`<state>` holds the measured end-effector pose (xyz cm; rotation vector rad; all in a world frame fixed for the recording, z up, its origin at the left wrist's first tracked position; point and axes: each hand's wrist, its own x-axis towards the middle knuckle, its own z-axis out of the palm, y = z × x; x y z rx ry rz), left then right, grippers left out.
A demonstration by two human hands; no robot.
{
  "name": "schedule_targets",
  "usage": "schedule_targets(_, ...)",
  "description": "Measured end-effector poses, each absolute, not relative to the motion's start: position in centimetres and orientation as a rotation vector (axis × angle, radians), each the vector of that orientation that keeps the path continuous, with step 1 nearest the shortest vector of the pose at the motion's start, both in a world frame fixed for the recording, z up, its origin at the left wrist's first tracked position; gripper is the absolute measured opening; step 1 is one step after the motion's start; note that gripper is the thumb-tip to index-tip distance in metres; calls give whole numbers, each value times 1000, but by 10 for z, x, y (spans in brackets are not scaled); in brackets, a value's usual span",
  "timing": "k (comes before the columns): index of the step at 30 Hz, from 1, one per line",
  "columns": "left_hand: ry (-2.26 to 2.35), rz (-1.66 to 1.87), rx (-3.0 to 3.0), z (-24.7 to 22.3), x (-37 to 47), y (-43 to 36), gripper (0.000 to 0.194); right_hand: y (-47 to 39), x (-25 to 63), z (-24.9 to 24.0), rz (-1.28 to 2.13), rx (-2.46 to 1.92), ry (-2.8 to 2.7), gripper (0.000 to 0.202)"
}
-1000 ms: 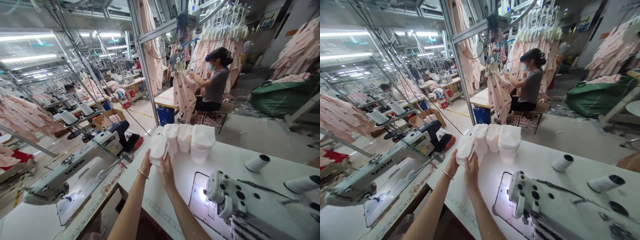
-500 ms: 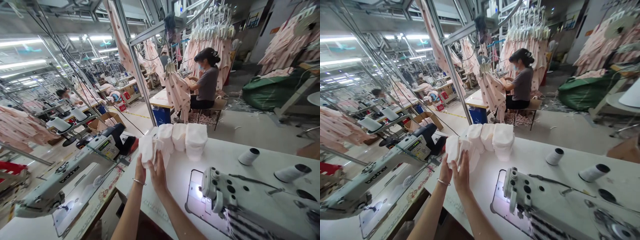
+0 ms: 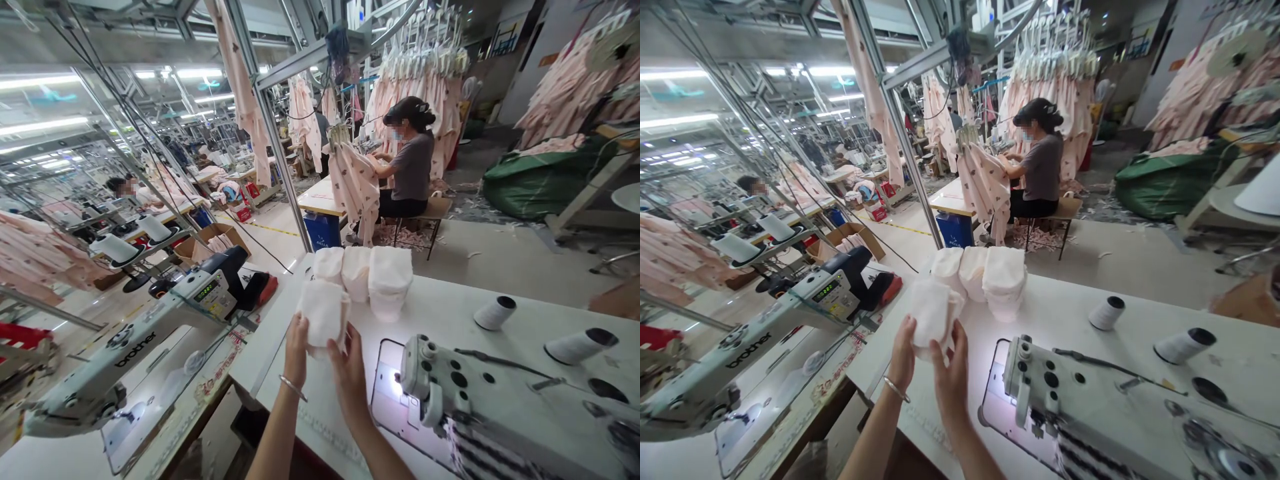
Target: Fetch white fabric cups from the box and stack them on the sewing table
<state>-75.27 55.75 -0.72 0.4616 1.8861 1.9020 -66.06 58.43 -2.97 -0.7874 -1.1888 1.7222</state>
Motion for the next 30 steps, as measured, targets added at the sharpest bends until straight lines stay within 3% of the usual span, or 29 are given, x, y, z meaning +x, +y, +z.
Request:
schedule_targets(8,2056,1463,725,-53,-732,578,40,600,-645,-103,1757,-1122,-988,51)
schedule_targets(13,2297,1316,744,-47,-721,563,36,607,-656,-135,1828,-1184,-958,41)
schedule_targets(18,2500,1368,792,-21,-732,544,28,611,-646,-139,1782,-1208,-989,45)
schedule_targets(21,2607,1465,751,-14,-762,552,33,612,-642,-135,1758,-1219,-1020,48)
schedule_targets(30,2488,1590,678,-47,-796,580,42,633,-672,-126,1711,-1205,-1166,53)
